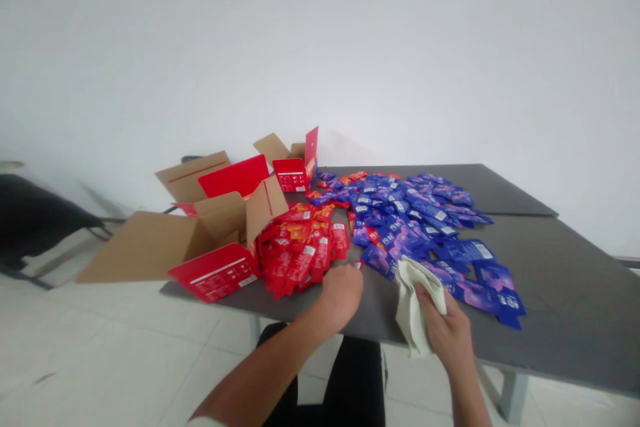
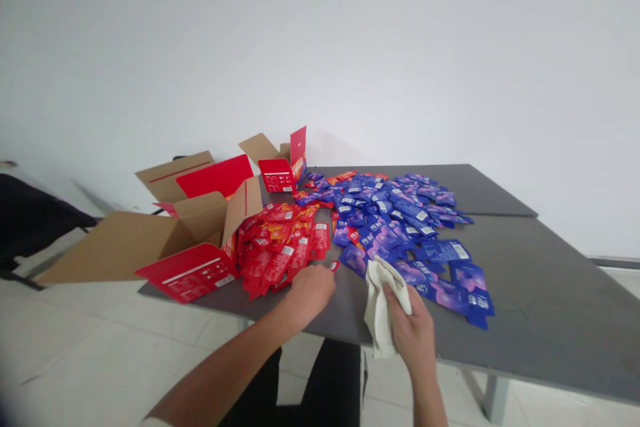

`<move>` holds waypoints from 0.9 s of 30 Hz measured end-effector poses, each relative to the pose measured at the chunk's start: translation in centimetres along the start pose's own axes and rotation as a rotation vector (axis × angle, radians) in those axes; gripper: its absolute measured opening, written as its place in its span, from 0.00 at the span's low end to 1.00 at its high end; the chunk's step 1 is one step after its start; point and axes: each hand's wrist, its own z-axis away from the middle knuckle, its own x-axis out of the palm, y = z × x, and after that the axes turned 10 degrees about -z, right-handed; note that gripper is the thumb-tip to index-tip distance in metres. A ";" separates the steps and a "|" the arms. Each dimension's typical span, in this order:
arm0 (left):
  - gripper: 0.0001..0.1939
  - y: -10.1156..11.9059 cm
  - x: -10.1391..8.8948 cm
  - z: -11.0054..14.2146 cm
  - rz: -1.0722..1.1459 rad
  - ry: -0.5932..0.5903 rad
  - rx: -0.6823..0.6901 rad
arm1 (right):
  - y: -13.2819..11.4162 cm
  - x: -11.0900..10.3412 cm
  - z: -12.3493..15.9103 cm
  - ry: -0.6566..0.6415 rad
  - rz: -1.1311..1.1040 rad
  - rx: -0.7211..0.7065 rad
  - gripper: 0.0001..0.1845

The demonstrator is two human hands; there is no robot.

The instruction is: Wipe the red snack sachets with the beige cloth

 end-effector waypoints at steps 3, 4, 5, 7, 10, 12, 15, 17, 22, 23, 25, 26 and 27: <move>0.18 -1.4 0.1 0.7 0.009 0.046 0.011 | 0.5 -0.2 -0.1 -0.022 0.009 0.015 0.29; 0.19 -1.9 0.1 0.8 0.010 0.065 0.004 | 0.7 -0.2 -0.2 -0.027 0.010 0.026 0.30; 0.20 -2.5 0.0 0.9 0.010 0.086 -0.008 | 0.8 -0.3 -0.2 -0.032 0.010 0.041 0.30; 0.21 -3.9 -0.6 0.8 0.007 0.144 -0.045 | 1.0 -0.3 -0.3 -0.039 0.011 0.071 0.31; 0.21 -6.3 -2.2 -0.3 -0.005 0.247 -0.108 | 1.2 -0.4 -0.3 -0.044 0.005 0.081 0.31; 0.23 -8.1 -3.4 -1.6 -0.013 0.315 -0.138 | 1.3 -0.4 -0.3 -0.046 -0.007 0.081 0.31; 0.26 -10.4 -4.3 -3.8 -0.030 0.387 -0.176 | 1.6 -0.5 -0.3 -0.048 -0.010 0.099 0.32; 0.26 -11.4 -4.1 -5.3 -0.038 0.402 -0.218 | 1.9 -0.6 -0.4 -0.049 -0.001 0.107 0.32; 0.25 -13.4 -2.4 -8.0 -0.018 0.378 -0.344 | 2.1 -0.8 -0.6 -0.072 0.023 0.102 0.32; 0.24 -13.8 -2.0 -8.4 -0.008 0.364 -0.366 | 2.0 -0.8 -0.6 -0.078 0.022 0.105 0.32; 0.23 -14.5 -1.3 -8.8 0.011 0.328 -0.404 | 1.7 -0.8 -0.6 -0.089 0.017 0.113 0.32; 0.22 -14.7 -1.0 -8.8 0.021 0.310 -0.419 | 1.6 -0.8 -0.6 -0.090 0.016 0.117 0.32; 0.22 -14.9 -0.7 -8.8 0.028 0.295 -0.429 | 1.5 -0.7 -0.6 -0.091 0.016 0.122 0.33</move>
